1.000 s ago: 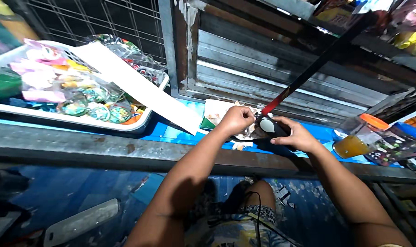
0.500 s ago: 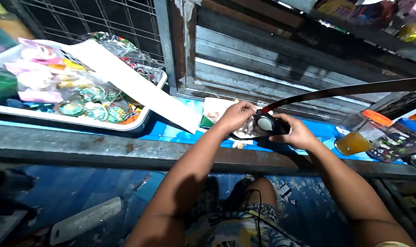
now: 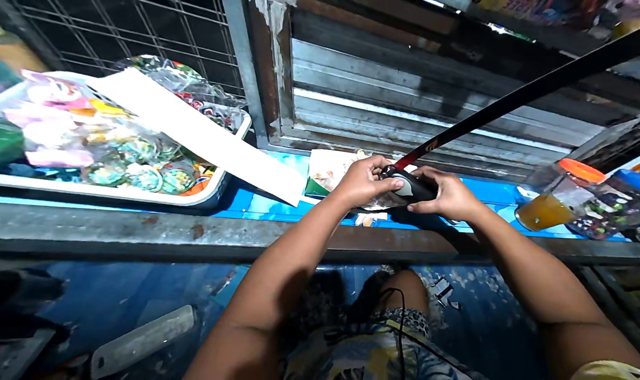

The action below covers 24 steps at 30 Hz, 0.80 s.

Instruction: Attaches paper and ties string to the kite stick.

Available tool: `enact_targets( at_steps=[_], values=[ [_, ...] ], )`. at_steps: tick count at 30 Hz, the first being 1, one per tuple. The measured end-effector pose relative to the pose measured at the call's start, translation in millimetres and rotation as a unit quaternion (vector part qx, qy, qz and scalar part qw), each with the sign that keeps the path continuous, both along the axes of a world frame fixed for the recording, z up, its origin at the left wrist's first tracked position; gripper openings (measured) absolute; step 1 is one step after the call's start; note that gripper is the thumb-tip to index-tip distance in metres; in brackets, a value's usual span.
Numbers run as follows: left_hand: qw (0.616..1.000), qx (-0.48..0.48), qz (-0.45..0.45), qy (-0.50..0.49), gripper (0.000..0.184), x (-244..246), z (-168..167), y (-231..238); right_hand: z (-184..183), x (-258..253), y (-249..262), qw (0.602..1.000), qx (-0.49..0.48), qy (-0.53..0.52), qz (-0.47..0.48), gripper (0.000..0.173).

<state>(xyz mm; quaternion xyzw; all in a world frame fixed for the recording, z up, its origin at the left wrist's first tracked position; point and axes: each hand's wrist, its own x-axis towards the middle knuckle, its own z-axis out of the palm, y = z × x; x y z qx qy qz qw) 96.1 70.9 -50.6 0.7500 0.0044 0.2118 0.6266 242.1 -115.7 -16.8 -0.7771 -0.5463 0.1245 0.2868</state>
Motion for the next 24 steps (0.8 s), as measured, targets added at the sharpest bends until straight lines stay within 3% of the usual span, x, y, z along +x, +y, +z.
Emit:
enact_targets(
  at_steps=[5,9,13,17,21,24],
  values=[
    [0.999,0.013,-0.028,0.019,0.048,2.5,0.9,-0.5,2.1,0.2,5.4,0.991,-0.073,-0.108,-0.014,0.066],
    [0.997,0.057,0.046,0.014,0.017,5.3,0.1,2.4,2.8,-16.0,9.5,0.980,-0.108,-0.167,-0.013,0.072],
    [0.996,-0.045,0.063,0.034,0.022,3.9,2.4,6.4,-2.2,-11.5,0.0,0.982,-0.070,-0.174,-0.027,0.077],
    [0.984,-0.150,0.076,0.055,0.033,2.0,9.4,7.1,-11.1,20.4,-35.1,0.982,-0.043,-0.130,-0.130,0.081],
    [0.982,-0.158,0.092,0.050,0.034,2.1,9.6,9.5,-16.4,66.3,-71.5,0.950,-0.116,-0.118,-0.266,0.080],
    [0.980,-0.141,0.139,0.017,0.033,3.4,8.7,11.3,-24.0,94.6,-91.1,0.929,-0.165,-0.101,-0.315,0.075]
  ],
)
